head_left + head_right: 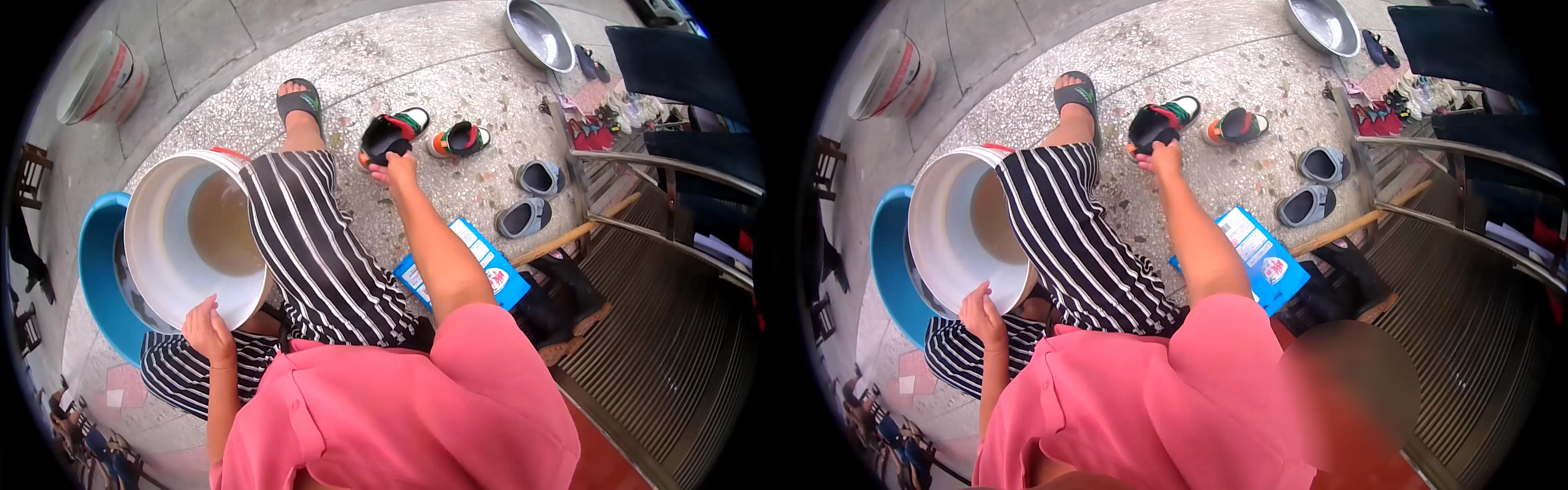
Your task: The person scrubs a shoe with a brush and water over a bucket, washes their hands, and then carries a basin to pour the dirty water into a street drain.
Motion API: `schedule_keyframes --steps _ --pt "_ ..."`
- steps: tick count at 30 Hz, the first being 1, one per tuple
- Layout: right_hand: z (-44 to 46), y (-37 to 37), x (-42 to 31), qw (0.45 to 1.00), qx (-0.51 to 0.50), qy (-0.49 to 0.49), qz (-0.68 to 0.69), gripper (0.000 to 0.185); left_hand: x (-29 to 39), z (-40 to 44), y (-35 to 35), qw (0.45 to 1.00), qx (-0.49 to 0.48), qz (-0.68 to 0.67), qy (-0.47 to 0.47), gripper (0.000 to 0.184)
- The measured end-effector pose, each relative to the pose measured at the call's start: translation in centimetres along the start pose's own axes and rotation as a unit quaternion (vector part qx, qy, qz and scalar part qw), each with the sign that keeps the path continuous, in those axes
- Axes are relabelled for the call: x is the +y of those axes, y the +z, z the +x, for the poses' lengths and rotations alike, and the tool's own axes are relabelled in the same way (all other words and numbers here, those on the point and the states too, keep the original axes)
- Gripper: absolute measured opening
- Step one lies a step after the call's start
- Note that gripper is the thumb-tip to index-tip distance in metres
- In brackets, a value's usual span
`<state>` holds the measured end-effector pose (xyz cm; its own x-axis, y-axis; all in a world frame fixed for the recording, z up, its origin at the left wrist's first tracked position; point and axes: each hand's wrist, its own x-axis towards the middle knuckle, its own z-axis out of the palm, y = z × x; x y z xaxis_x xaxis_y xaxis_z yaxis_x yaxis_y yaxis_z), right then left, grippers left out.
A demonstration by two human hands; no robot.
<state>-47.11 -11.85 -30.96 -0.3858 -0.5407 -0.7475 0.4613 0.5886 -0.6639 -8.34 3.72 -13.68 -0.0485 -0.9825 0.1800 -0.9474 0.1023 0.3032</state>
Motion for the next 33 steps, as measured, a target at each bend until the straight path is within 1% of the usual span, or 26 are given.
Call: schedule_keyframes --steps 3,5,7,9,10,11,13,14,17,20,23,26,29,30,33 --pt "3.3 -1.2 -1.7 0.999 0.001 -0.033 0.01 0.024 0.0 0.3 -0.1 1.0 -0.019 0.006 -0.006 0.023" --pt "6.2 -2.1 -4.3 0.998 -0.008 -0.049 0.035 0.024 0.1 0.5 -0.3 0.999 -0.038 0.006 -0.011 0.023" --pt "7.8 -2.6 -7.8 0.996 0.006 -0.084 0.015 0.026 0.0 0.6 -0.2 0.999 -0.039 0.005 -0.014 0.022" --pt "8.0 -3.1 -10.5 0.995 0.032 -0.093 -0.02 0.03 0.2 0.7 -0.3 0.999 -0.041 0.008 -0.014 0.022" --pt "8.5 -3.6 -11.1 0.996 0.056 -0.07 -0.023 0.033 0.2 0.8 -0.3 0.999 -0.044 0.006 -0.016 0.022" --pt "8.8 -4.3 -11.2 0.996 0.055 -0.052 -0.04 0.033 0.2 0.8 -0.3 0.999 -0.046 0.005 -0.016 0.022" --pt "9.5 -5.4 -10.6 0.996 0.05 -0.014 -0.074 0.034 0.0 0.9 -0.3 0.999 -0.049 0.004 -0.021 0.022" --pt "9.8 -5.8 -9.6 0.993 0.076 -0.021 -0.084 0.034 0.0 0.9 -0.3 0.998 -0.052 0.004 -0.024 0.022" --pt "12.8 -9.7 -5.2 0.979 0.146 -0.031 -0.141 0.055 -0.1 1.0 -0.2 0.998 -0.061 0.005 -0.03 0.022" --pt "10.5 -10.7 -3.8 0.98 0.156 -0.006 -0.124 0.07 -0.1 1.2 -0.1 0.998 -0.063 0.002 -0.022 0.022" --pt "9.2 -10.8 -3.5 0.985 0.102 0.018 -0.14 0.075 -0.1 1.1 0.0 0.997 -0.075 0.002 -0.024 0.022" --pt "9.5 -10.9 -3.0 0.985 0.092 0.032 -0.146 0.073 -0.1 1.2 -0.1 0.996 -0.085 0.006 -0.034 0.023" --pt "10.7 -10.9 -1.9 0.984 0.121 0.025 -0.126 0.069 -0.2 1.3 0.0 0.995 -0.092 0.007 -0.036 0.023" --pt "11.7 -11.3 -1.1 0.985 0.14 0.002 -0.099 0.058 -0.2 1.2 0.0 0.995 -0.094 0.008 -0.037 0.023" --pt "15.0 -13.1 0.1 0.979 0.192 -0.043 -0.057 0.048 -0.6 1.3 -0.1 0.994 -0.098 0.002 -0.038 0.024"
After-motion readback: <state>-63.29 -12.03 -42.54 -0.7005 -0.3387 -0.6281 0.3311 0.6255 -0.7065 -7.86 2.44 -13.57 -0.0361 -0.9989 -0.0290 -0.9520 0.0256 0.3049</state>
